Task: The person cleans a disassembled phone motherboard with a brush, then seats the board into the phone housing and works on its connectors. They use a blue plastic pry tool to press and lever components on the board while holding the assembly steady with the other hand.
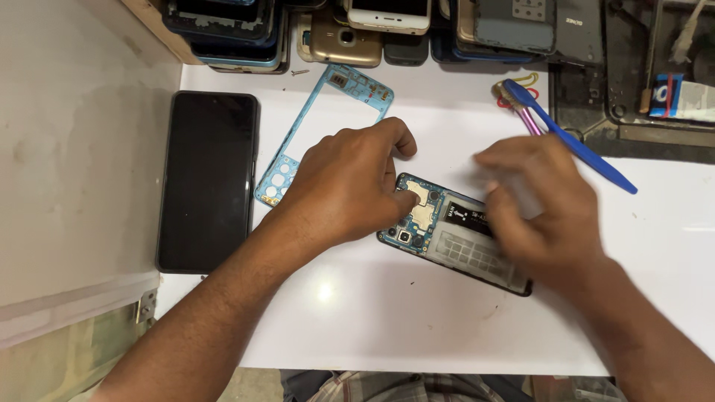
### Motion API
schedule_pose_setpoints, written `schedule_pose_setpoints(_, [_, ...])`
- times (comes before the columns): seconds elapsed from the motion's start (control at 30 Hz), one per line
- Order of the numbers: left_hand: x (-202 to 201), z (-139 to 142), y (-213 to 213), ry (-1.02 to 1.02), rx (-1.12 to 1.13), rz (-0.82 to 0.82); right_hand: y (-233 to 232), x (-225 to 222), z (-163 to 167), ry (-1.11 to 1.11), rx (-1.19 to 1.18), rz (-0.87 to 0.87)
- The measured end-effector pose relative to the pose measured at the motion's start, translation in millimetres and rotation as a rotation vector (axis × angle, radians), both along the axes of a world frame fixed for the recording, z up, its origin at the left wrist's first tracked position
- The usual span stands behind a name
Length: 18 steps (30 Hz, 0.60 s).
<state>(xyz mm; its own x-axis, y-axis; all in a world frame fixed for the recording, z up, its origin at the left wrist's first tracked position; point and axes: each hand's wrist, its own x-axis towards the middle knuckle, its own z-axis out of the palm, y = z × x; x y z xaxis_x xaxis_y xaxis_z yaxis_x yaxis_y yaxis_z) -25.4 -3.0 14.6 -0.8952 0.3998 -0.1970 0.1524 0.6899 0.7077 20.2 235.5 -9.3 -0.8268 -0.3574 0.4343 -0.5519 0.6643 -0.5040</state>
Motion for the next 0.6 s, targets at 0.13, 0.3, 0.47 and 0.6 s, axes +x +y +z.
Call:
schedule_pose_setpoints(0.13, [0, 2, 1, -0.043, 0.069, 0.03, 17, -7, 0, -0.107, -0.126, -0.116])
schedule_pose_setpoints(0.3, [-1, 2, 3, -0.01, 0.107, 0.05, 23, -12, -1, -0.178, -0.059, -0.103])
schedule_pose_setpoints(0.47, [0, 0, 5, 0.025, 0.0, -0.025, 13, -11, 1, -0.27, 0.031, -0.041])
schedule_pose_setpoints(0.6, [6, 0, 5, 0.135, -0.06, -0.138, 8, -13, 5, -0.291, 0.118, -0.025])
